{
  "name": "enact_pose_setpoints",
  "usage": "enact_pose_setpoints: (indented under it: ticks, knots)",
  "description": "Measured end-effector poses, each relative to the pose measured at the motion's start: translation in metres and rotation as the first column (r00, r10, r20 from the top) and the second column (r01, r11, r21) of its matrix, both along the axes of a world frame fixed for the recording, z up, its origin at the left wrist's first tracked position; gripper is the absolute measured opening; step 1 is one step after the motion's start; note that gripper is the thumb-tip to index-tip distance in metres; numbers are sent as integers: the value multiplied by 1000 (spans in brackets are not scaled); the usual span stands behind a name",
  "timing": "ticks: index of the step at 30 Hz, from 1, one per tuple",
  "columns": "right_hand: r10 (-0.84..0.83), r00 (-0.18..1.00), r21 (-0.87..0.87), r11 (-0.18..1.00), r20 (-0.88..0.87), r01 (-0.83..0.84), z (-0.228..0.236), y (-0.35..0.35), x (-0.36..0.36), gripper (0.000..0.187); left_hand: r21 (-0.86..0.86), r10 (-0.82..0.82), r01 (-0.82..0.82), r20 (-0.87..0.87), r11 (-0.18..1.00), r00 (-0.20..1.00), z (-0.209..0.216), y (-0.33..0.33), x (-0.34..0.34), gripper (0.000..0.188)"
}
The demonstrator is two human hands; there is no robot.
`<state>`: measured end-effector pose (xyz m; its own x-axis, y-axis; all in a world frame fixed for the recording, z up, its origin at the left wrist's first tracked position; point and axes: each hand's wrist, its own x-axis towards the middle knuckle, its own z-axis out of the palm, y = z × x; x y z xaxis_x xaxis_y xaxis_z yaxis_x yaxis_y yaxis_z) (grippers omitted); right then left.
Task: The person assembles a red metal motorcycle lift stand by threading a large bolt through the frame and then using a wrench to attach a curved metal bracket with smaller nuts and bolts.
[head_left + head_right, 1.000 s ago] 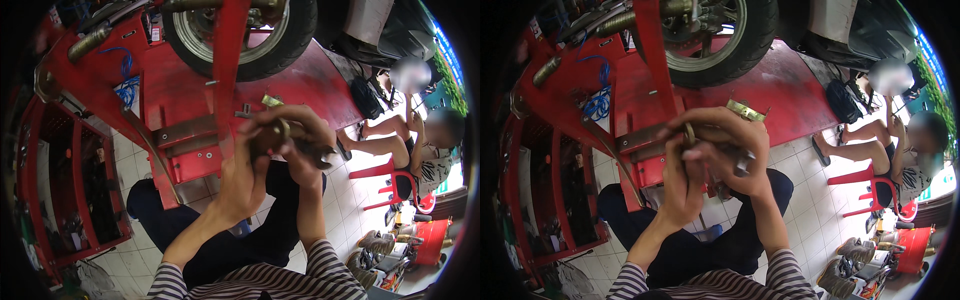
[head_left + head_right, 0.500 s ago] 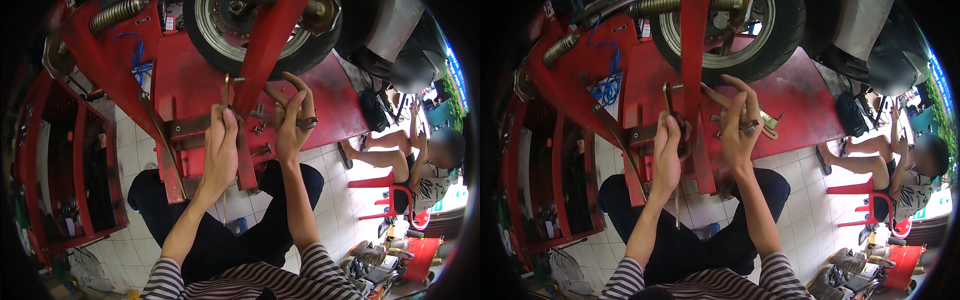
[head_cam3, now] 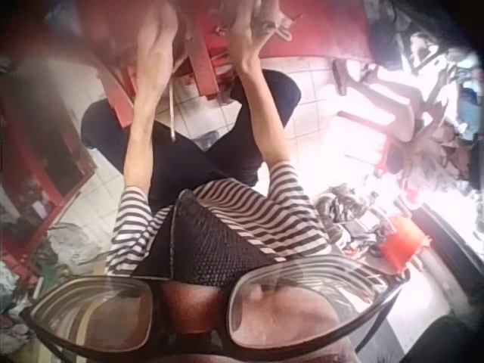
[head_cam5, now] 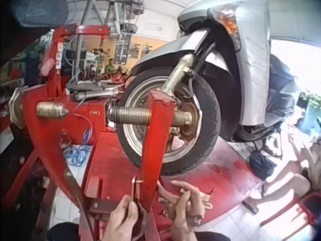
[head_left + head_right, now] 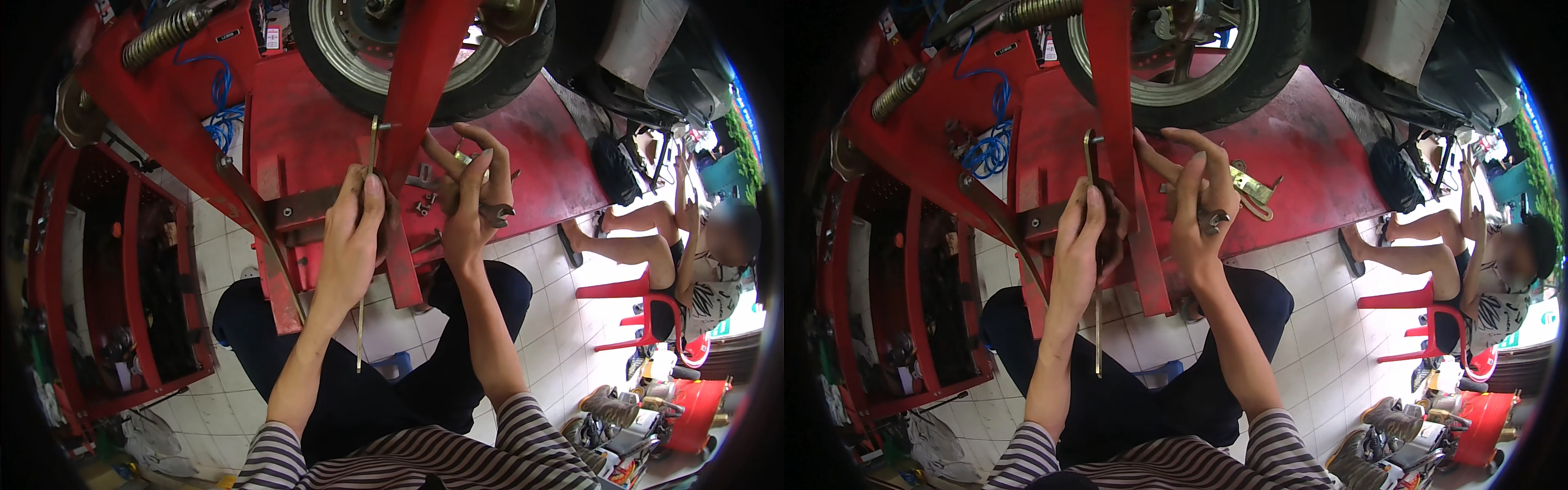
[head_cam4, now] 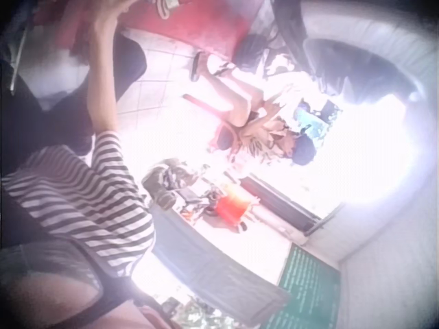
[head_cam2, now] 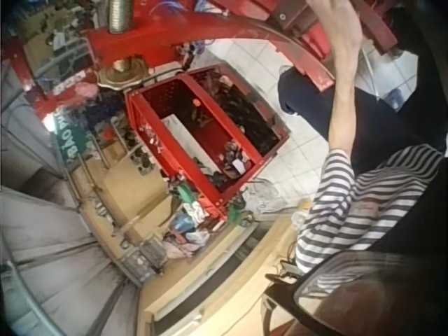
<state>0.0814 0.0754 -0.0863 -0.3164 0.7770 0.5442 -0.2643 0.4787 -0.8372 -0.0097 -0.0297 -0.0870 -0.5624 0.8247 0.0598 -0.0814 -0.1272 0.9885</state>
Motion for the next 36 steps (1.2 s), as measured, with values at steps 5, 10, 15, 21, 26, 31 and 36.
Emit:
enact_pose_setpoints:
  ticks: [5, 10, 15, 21, 26, 31, 36]
  knots:
    - [38, 999, 4, 999, -5, -38, 1, 0, 1, 28, 59, -127, 121, 112, 991, 986, 4, -5, -7, 33]
    - [63, 998, -28, 998, 10, -63, 4, -2, 4, 28, -21, -147, 150, 80, 989, 986, 7, -8, -14, 36]
    - [96, 994, -119, 988, -56, -102, 6, -4, 3, 27, -64, -12, 8, -68, 998, 998, 0, -6, -11, 40]
    - [106, 992, -120, 986, -73, -114, 3, -1, 2, 27, -21, -86, 86, 6, 996, 996, 4, -7, -17, 36]
    - [123, 989, -124, 983, -78, -132, -1, 1, 2, 25, -21, -97, 96, -108, 995, 989, 6, -8, -16, 38]
    - [120, 989, -130, 983, -84, -131, -1, 0, 2, 24, -58, -5, -11, -274, 998, 962, 6, -8, -12, 41]
    - [84, 994, -75, 993, -65, -89, -1, -3, 0, 24, -65, -28, 15, -214, 998, 976, 2, -8, -15, 44]
